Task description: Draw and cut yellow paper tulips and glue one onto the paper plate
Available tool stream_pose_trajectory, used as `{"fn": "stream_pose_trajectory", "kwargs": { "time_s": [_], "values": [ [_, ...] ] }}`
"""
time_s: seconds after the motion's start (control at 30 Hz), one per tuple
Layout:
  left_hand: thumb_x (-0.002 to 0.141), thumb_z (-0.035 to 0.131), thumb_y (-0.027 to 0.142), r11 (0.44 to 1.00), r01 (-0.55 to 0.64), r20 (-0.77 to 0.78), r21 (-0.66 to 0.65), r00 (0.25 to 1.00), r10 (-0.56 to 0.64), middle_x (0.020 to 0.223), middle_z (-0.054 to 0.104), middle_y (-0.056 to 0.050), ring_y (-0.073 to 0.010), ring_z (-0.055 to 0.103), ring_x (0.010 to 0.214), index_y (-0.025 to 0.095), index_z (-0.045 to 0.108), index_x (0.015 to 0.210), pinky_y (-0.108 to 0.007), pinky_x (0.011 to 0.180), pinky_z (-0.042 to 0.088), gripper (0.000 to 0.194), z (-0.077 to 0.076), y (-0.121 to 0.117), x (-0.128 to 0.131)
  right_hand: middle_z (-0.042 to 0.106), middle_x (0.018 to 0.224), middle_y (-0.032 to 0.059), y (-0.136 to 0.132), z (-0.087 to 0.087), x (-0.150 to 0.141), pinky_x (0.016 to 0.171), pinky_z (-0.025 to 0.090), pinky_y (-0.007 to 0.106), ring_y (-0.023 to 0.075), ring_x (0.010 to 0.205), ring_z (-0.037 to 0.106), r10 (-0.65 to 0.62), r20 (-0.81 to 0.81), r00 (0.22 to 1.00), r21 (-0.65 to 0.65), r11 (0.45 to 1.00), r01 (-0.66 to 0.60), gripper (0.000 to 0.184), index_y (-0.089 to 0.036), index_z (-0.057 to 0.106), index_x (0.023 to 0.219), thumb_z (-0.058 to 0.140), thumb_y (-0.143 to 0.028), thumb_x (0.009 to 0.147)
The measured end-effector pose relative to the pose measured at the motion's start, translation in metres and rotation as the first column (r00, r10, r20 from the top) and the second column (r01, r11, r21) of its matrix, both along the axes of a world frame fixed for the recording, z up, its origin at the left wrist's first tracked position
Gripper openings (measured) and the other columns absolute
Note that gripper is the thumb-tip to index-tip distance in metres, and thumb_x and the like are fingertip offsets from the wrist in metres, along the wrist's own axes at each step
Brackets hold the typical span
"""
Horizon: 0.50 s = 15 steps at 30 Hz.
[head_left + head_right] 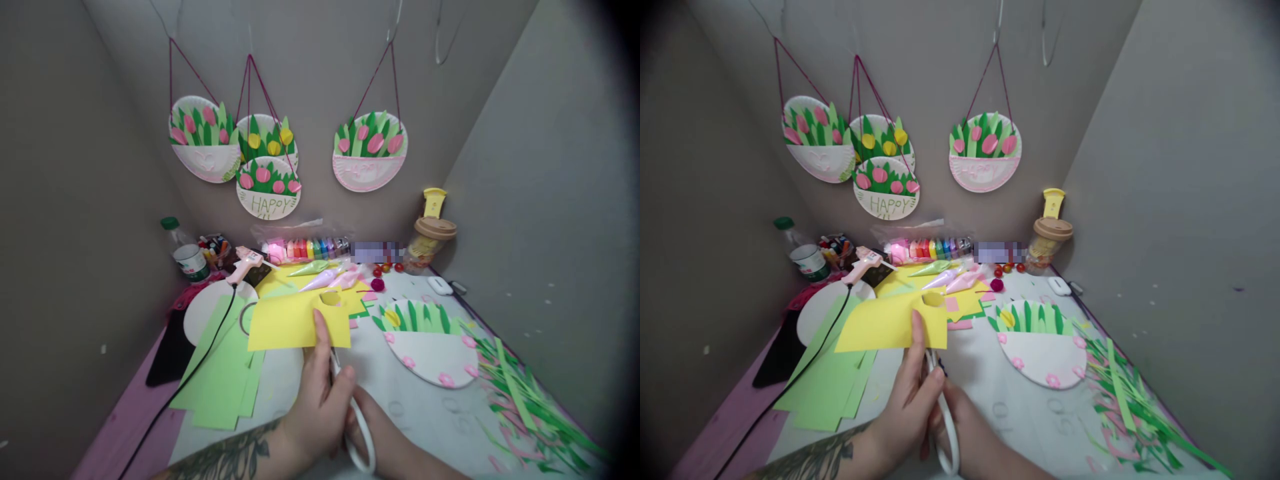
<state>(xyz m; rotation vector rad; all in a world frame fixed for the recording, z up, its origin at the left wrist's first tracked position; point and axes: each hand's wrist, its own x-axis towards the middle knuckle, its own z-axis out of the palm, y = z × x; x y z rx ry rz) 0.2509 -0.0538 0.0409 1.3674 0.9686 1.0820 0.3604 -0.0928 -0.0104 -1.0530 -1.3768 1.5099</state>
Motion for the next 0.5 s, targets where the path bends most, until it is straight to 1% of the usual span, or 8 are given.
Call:
{"fn": "stream_pose_trajectory", "kwargs": {
  "time_s": [0.07, 0.13, 0.17, 0.23, 0.3, 0.37, 0.43, 0.5],
  "values": [
    [0.083, 0.058, 0.031, 0.999, 0.037, -0.041, -0.007, 0.998, -0.037, 0.156, 0.023, -0.005, -0.0246, 0.017, 0.144, 0.019, 0.021, 0.15, -0.036, 0.118, 0.018, 0.077, 0.001, 0.0, 0.0, 0.06, 0.066, 0.0046, 0.001, 0.004, -0.001, 0.052, 0.048, 0.029, 0.0156, 0.052, 0.055, -0.007, 0.0, 1.0, -0.002, 1.0, 0.007, 0.082, -0.013, 0.052, 0.117, 0.033, -0.083, 0.077],
    [0.084, 0.058, 0.032, 1.0, 0.015, -0.047, 0.018, 0.999, -0.015, 0.156, 0.023, -0.005, -0.0239, 0.017, 0.144, 0.019, 0.022, 0.149, -0.034, 0.118, 0.019, 0.076, 0.003, 0.004, -0.002, 0.059, 0.066, 0.0036, 0.001, 0.01, -0.001, 0.052, 0.047, 0.027, 0.0146, 0.052, 0.054, 0.013, -0.016, 1.0, 0.0, 1.0, -0.013, 0.083, -0.014, 0.051, 0.117, 0.033, -0.084, 0.075],
    [0.085, 0.057, 0.033, 0.999, -0.021, -0.042, 0.042, 0.999, 0.022, 0.156, 0.023, -0.005, -0.0238, 0.017, 0.144, 0.019, 0.025, 0.149, -0.034, 0.118, 0.019, 0.073, 0.005, 0.008, -0.003, 0.058, 0.067, 0.0029, 0.002, 0.013, 0.0, 0.052, 0.046, 0.026, 0.014, 0.053, 0.054, 0.031, -0.027, 0.999, -0.004, 1.0, -0.031, 0.084, -0.015, 0.05, 0.117, 0.033, -0.085, 0.074],
    [0.087, 0.056, 0.035, 0.985, -0.143, -0.007, 0.099, 0.99, 0.144, 0.155, 0.027, -0.004, -0.0233, 0.02, 0.144, 0.021, 0.036, 0.145, -0.034, 0.117, 0.02, 0.063, 0.011, 0.021, -0.009, 0.056, 0.069, 0.0012, 0.003, 0.016, 0.0, 0.05, 0.044, 0.023, 0.0123, 0.054, 0.054, 0.063, -0.06, 0.996, -0.034, 0.997, -0.065, 0.084, -0.017, 0.048, 0.114, 0.037, -0.087, 0.069],
    [0.088, 0.055, 0.038, 0.939, -0.318, 0.083, 0.128, 0.947, 0.309, 0.149, 0.041, -0.004, -0.0224, 0.03, 0.141, 0.023, 0.05, 0.136, -0.034, 0.116, 0.026, 0.051, 0.021, 0.04, -0.018, 0.053, 0.072, 0.0002, 0.003, 0.015, 0.001, 0.048, 0.041, 0.021, 0.0108, 0.053, 0.054, 0.068, -0.089, 0.994, -0.08, 0.994, -0.075, 0.081, -0.018, 0.049, 0.104, 0.042, -0.088, 0.065],
    [0.084, 0.06, 0.039, 0.901, -0.426, 0.146, 0.088, 0.9, 0.411, 0.135, 0.058, -0.006, -0.0233, 0.047, 0.13, 0.023, 0.06, 0.126, -0.036, 0.111, 0.035, 0.045, 0.032, 0.059, -0.028, 0.051, 0.071, -0.0006, 0.004, 0.014, 0.003, 0.048, 0.039, 0.02, 0.0101, 0.054, 0.054, 0.053, -0.098, 0.994, -0.1, 0.993, -0.063, 0.076, -0.018, 0.049, 0.094, 0.045, -0.088, 0.064],
    [0.076, 0.07, 0.039, 0.878, -0.477, 0.196, 0.035, 0.865, 0.462, 0.117, 0.068, -0.008, -0.0229, 0.06, 0.113, 0.02, 0.067, 0.115, -0.036, 0.101, 0.045, 0.043, 0.041, 0.075, -0.038, 0.051, 0.069, -0.0009, 0.004, 0.017, 0.006, 0.052, 0.04, 0.022, 0.0098, 0.056, 0.052, 0.037, -0.078, 0.996, -0.083, 0.996, -0.043, 0.073, -0.017, 0.048, 0.089, 0.048, -0.086, 0.065],
    [0.067, 0.077, 0.037, 0.875, -0.484, 0.243, 0.024, 0.852, 0.464, 0.103, 0.072, -0.008, -0.0198, 0.066, 0.095, 0.017, 0.07, 0.106, -0.032, 0.086, 0.052, 0.044, 0.048, 0.085, -0.045, 0.051, 0.069, -0.0009, 0.006, 0.022, 0.011, 0.054, 0.039, 0.022, 0.0094, 0.058, 0.049, 0.028, -0.046, 0.999, -0.073, 0.997, -0.031, 0.071, -0.017, 0.047, 0.088, 0.054, -0.084, 0.064]
  ]
}}
